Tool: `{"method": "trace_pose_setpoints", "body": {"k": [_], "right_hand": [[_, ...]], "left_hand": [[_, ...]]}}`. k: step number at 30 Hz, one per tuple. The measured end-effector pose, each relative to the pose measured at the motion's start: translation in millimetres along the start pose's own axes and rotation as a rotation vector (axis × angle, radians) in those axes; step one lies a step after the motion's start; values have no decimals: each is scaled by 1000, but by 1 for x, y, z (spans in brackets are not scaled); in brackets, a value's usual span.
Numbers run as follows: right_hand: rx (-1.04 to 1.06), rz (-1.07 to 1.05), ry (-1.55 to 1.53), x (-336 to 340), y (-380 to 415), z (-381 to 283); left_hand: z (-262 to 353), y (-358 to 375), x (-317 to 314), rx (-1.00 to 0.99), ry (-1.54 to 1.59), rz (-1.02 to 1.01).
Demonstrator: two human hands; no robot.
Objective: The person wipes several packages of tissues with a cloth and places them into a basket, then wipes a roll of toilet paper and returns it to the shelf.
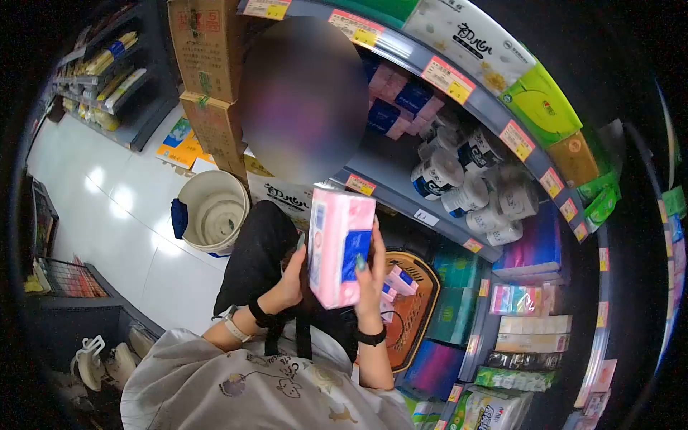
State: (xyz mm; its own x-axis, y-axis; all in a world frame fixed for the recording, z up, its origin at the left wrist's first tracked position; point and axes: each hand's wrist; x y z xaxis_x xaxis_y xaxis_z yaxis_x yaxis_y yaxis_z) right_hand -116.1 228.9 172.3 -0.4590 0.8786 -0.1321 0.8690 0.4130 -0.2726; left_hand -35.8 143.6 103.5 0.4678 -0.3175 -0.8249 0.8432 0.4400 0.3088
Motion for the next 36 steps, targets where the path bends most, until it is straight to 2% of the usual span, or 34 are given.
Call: {"method": "trace_pose_setpoints", "body": {"k": [2, 3, 5, 6, 7, 9, 10, 11, 13, 14, 15, 17, 18, 19, 20, 21, 23, 25, 26, 27, 29, 30, 31, 33, 36], "right_hand": [[-57, 26, 55, 10, -9, 4], [-31, -56, 107, 20, -14, 9], [-243, -19, 126, 36, -7, 22], [-286, -23, 33, 30, -3, 18], [-327, -24, -62, 22, 1, 15], [-197, -25, 128, 9, 4, 20], [-256, 31, 58, 8, 9, 28], [-312, 87, -14, 12, 12, 39], [-541, 142, -265, 23, 21, 54], [-552, 126, -328, 24, 25, 54], [-564, 110, -390, 25, 27, 54], [-546, 58, -447, 22, 33, 42], [-527, 30, -469, 18, 35, 35], [-510, 4, -492, 16, 38, 32], [-491, -13, -343, 15, 42, 34], [-529, 75, -222, 12, 44, 36], [-478, 76, -330, 5, 37, 37], [-494, 138, -402, 0, 29, 28], [-465, 82, -542, 1, 23, 35], [-504, 131, -655, 5, 20, 40], [-467, 32, -812, 11, 8, 52], [-458, -38, -977, 7, 5, 51], [-504, 137, -860, 14, 3, 57], [-463, 111, -896, 9, 4, 54], [-459, 193, -758, 5, 11, 47]], "left_hand": [[7, -1, 2, -79, -53, 17], [13, 3, -1, -80, -42, 25], [32, 19, -11, -208, -892, 45], [42, 21, -27, 41, -729, 129], [36, 23, -27, 50, -721, 135], [20, 27, -22, -309, -766, 18], [11, 26, -12, -198, -863, 26], [12, 27, -14, -191, -862, 28], [24, 29, -22, -539, -835, -222], [33, 31, -25, -399, -812, -253], [31, 27, -17, -399, -810, -247], [21, 14, 1, -685, -898, -373], [36, 16, -8, -418, -881, -351], [18, 2, 14, -541, -928, -317], [21, -2, 12, -191, -714, -197], [23, -5, 8, 148, -487, -77], [20, -4, 4, 174, -427, -26], [13, -4, 6, -15, -472, -24], [19, -1, -1, -26, -441, -74], [17, -1, -3, -140, -454, -100], [11, 2, 1, -34, -557, -47], [36, 24, -24, 20, -731, 6], [35, 23, -24, 19, -730, 5], [27, 18, -19, 143, -659, 5], [20, 15, -8, 128, -698, -40]]}}
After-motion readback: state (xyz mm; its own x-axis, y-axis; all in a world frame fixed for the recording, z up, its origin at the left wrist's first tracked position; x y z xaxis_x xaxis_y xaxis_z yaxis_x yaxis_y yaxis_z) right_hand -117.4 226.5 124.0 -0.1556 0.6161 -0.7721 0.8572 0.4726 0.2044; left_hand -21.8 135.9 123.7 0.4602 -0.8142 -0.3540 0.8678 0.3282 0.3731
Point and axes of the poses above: each hand's wrist, its own y-axis away from the middle knuckle, its own x-axis out of the back of the hand, z = x × y, and after that the axes turned 12 degrees about z, right-handed
